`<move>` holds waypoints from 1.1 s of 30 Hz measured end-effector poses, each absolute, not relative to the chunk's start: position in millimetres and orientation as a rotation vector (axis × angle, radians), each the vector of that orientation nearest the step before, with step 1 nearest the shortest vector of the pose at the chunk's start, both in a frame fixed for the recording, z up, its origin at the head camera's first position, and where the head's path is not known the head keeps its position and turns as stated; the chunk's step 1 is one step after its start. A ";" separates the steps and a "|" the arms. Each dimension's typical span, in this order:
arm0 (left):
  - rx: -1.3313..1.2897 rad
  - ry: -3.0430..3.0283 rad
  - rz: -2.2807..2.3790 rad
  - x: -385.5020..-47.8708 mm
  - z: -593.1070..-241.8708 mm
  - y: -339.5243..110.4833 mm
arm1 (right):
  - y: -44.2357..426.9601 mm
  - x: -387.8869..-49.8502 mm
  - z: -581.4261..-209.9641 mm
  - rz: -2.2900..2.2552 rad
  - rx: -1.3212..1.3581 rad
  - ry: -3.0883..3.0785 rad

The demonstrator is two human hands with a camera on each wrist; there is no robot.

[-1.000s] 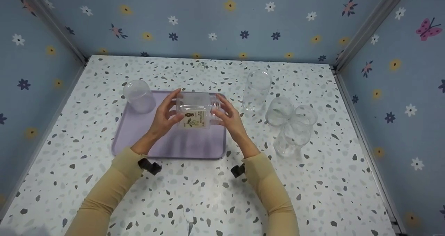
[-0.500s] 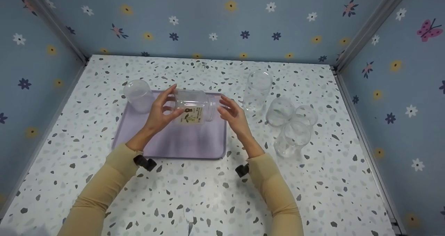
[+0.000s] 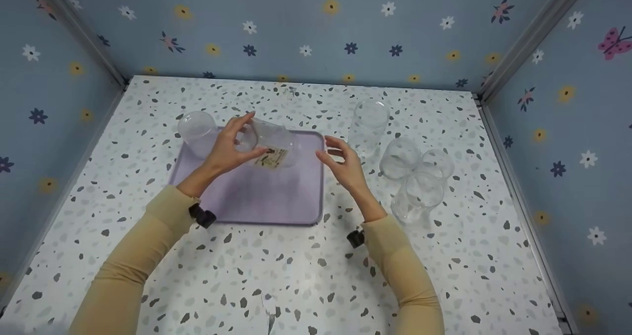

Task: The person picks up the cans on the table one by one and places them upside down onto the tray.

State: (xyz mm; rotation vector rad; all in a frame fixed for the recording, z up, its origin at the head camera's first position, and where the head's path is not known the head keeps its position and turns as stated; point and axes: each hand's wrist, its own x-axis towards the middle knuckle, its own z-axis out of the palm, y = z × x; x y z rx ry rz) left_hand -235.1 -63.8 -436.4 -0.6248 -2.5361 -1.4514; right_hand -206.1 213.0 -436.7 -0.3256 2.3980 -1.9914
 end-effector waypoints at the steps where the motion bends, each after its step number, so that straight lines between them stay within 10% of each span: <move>1: -0.621 -2.556 -1.435 -236.5 -435.8 -64.1 | 214.7 -206.4 -435.3 -1.967 -0.334 2.419; 33: -0.488 -3.103 -0.863 -283.3 -441.7 -73.2 | 285.2 -202.9 -417.9 -0.906 -0.393 2.898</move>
